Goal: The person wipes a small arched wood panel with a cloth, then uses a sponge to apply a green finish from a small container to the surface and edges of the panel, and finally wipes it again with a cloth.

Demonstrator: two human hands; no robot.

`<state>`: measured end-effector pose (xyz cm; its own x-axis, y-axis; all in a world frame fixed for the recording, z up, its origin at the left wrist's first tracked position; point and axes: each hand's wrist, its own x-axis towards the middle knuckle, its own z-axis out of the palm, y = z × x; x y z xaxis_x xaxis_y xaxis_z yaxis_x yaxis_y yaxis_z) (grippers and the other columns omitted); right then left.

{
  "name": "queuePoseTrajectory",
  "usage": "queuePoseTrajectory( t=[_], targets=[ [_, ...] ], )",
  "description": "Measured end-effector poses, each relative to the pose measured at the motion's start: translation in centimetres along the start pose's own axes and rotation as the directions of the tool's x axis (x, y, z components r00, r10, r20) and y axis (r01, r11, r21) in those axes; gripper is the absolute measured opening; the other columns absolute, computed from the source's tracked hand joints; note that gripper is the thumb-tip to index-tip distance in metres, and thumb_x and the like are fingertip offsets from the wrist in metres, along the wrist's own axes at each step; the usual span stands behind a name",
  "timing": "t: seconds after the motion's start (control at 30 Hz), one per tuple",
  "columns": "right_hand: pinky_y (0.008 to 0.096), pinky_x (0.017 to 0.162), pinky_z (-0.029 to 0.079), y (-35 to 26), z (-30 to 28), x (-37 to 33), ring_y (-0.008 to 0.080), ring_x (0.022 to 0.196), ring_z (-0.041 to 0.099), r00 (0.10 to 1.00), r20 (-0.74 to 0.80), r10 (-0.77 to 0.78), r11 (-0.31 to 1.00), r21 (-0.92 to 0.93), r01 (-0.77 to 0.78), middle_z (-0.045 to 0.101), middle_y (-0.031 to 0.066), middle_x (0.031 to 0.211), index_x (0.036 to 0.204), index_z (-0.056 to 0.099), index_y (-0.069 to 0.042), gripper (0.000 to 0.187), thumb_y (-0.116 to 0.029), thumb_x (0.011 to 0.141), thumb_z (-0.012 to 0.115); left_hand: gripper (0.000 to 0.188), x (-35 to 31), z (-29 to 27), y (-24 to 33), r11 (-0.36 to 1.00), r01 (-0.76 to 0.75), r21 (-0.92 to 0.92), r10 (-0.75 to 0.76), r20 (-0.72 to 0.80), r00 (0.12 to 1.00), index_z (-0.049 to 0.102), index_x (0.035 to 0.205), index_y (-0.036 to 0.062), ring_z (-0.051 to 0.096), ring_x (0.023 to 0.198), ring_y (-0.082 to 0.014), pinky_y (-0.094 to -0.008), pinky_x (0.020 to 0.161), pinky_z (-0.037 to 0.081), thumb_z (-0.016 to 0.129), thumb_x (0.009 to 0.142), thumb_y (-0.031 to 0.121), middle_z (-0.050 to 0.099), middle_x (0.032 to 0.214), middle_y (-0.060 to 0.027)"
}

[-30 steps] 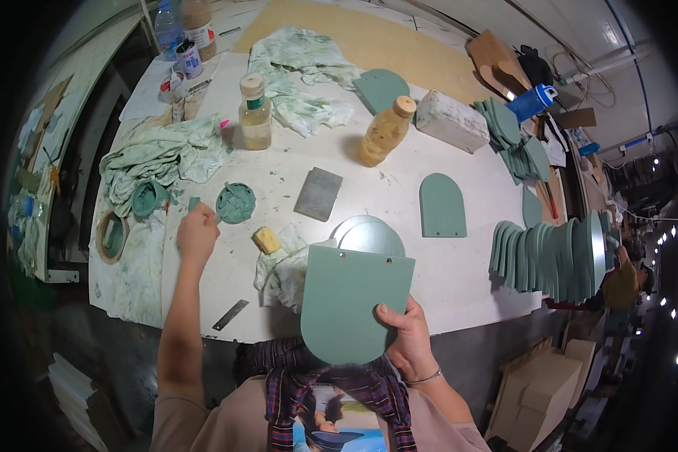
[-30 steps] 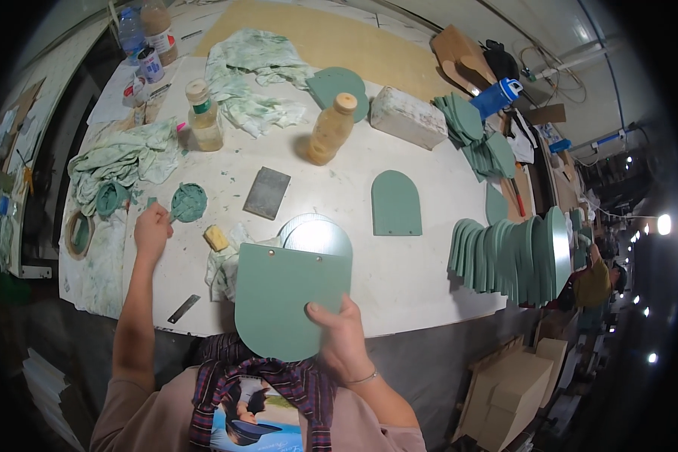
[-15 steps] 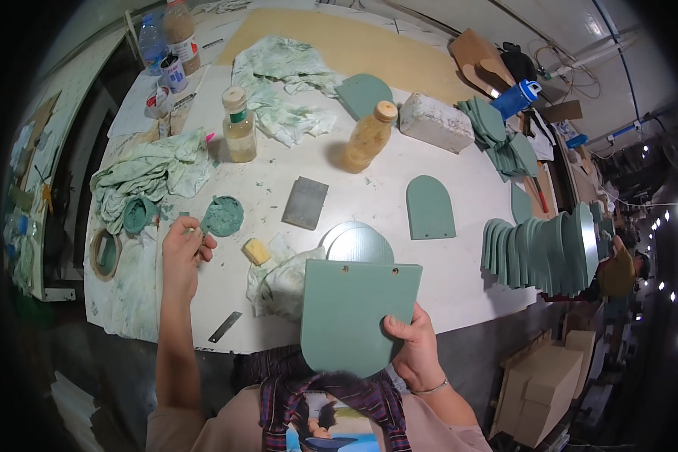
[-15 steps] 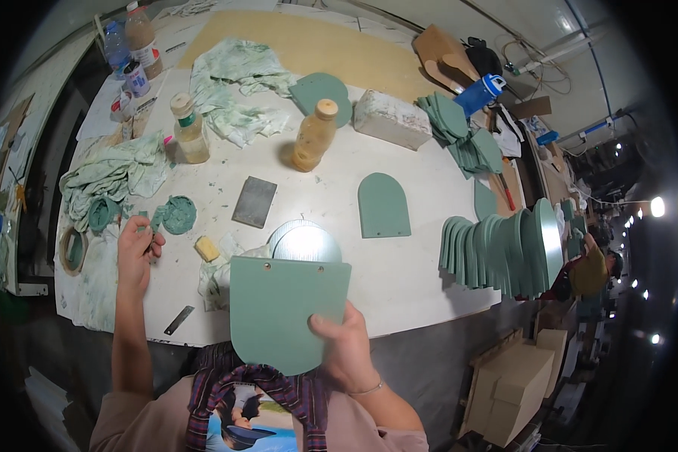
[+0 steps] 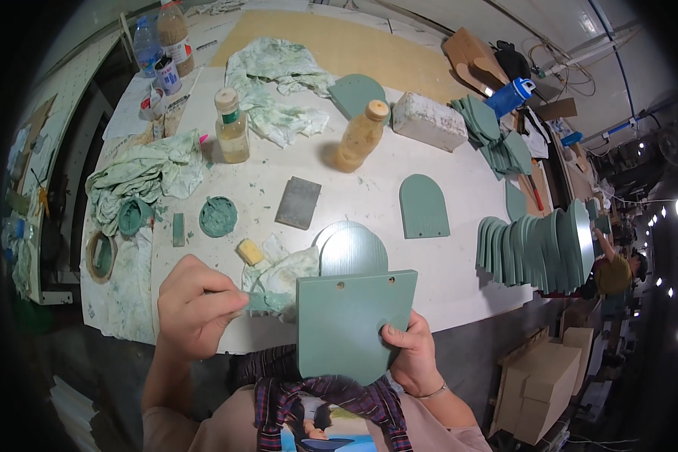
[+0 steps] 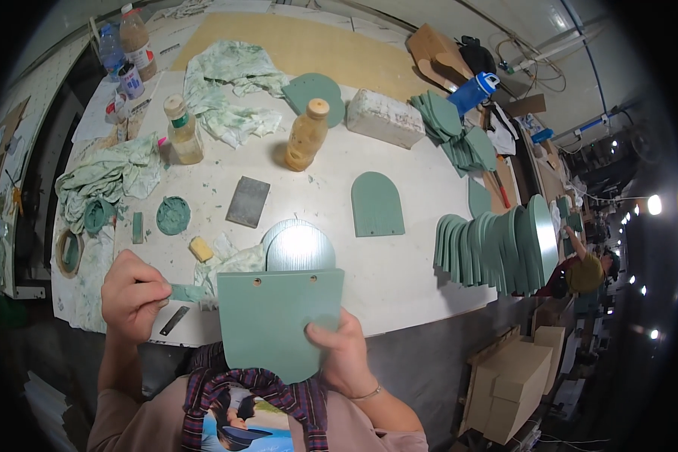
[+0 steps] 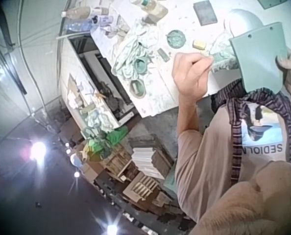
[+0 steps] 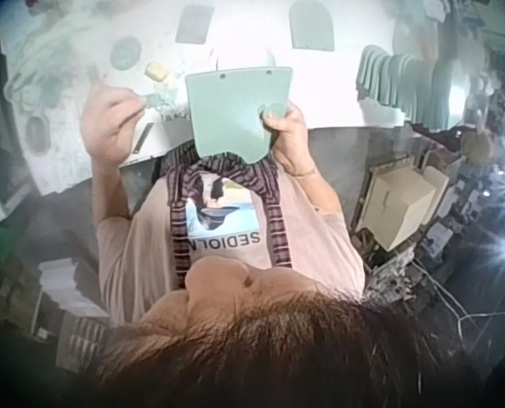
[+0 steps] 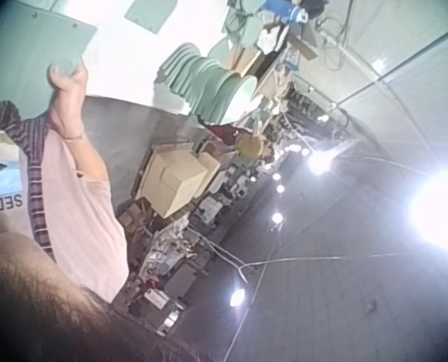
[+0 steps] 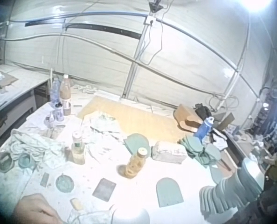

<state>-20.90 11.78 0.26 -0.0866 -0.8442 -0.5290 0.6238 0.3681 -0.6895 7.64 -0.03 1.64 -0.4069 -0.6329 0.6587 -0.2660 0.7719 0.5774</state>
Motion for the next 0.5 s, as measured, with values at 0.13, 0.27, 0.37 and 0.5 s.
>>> queuePoseTrajectory(
  t=[0.13, 0.27, 0.37, 0.5],
  targets=[
    [0.0361, 0.093, 0.052, 0.23, -0.11, -0.02, 0.0238, 0.101, 0.066, 1.0, 0.0, 0.013, 1.0, -0.006, -0.013, 0.067, 0.0135, 0.114, 0.124, 0.057, 0.004, 0.05, -0.01, 0.08, 0.077, 0.034, -0.37, 0.05, 0.12, 0.999, -0.028, 0.043, 0.027, 0.016, 1.0, 0.071, 0.091, 0.0092, 0.051, 0.063, -0.0223, -0.031, 0.055, 0.04, 0.067, 0.062, -0.007, 0.063, 0.08, -0.0059],
    [0.0365, 0.091, 0.051, 0.14, 0.46, -0.18, 0.0226, 0.099, 0.064, 0.999, -0.033, 0.019, 0.999, -0.034, -0.02, 0.065, 0.0139, 0.112, 0.122, 0.056, 0.007, 0.041, 0.0, 0.083, 0.064, 0.037, -0.76, 0.06, 0.17, 0.996, -0.059, 0.072, 0.058, 0.018, 0.998, 0.072, 0.091, 0.0093, 0.05, 0.062, -0.0221, -0.0306, 0.053, 0.039, 0.066, 0.057, -0.005, 0.061, 0.079, -0.0052],
    [0.0367, 0.092, 0.051, 0.33, 0.26, -0.14, 0.0229, 0.1, 0.064, 0.999, -0.024, 0.028, 0.999, -0.031, -0.028, 0.065, 0.0142, 0.113, 0.123, 0.055, 0.008, 0.041, -0.001, 0.083, 0.064, 0.038, -0.82, -0.04, 0.35, 0.994, -0.07, 0.079, 0.068, 0.023, 0.997, 0.072, 0.091, 0.0097, 0.049, 0.062, -0.0221, -0.0306, 0.052, 0.038, 0.065, 0.056, -0.004, 0.06, 0.078, -0.0048],
    [0.0352, 0.093, 0.051, 0.34, 0.22, -0.2, 0.0229, 0.101, 0.066, 0.999, 0.02, 0.032, 0.999, 0.014, -0.033, 0.068, 0.0128, 0.113, 0.123, 0.058, 0.004, 0.049, -0.01, 0.081, 0.077, 0.038, -0.9, -0.08, 0.54, 0.996, -0.064, 0.069, 0.062, 0.035, 0.997, 0.073, 0.092, 0.0102, 0.048, 0.061, -0.0221, -0.0307, 0.052, 0.038, 0.065, 0.057, -0.003, 0.06, 0.079, -0.0048]
  ],
)
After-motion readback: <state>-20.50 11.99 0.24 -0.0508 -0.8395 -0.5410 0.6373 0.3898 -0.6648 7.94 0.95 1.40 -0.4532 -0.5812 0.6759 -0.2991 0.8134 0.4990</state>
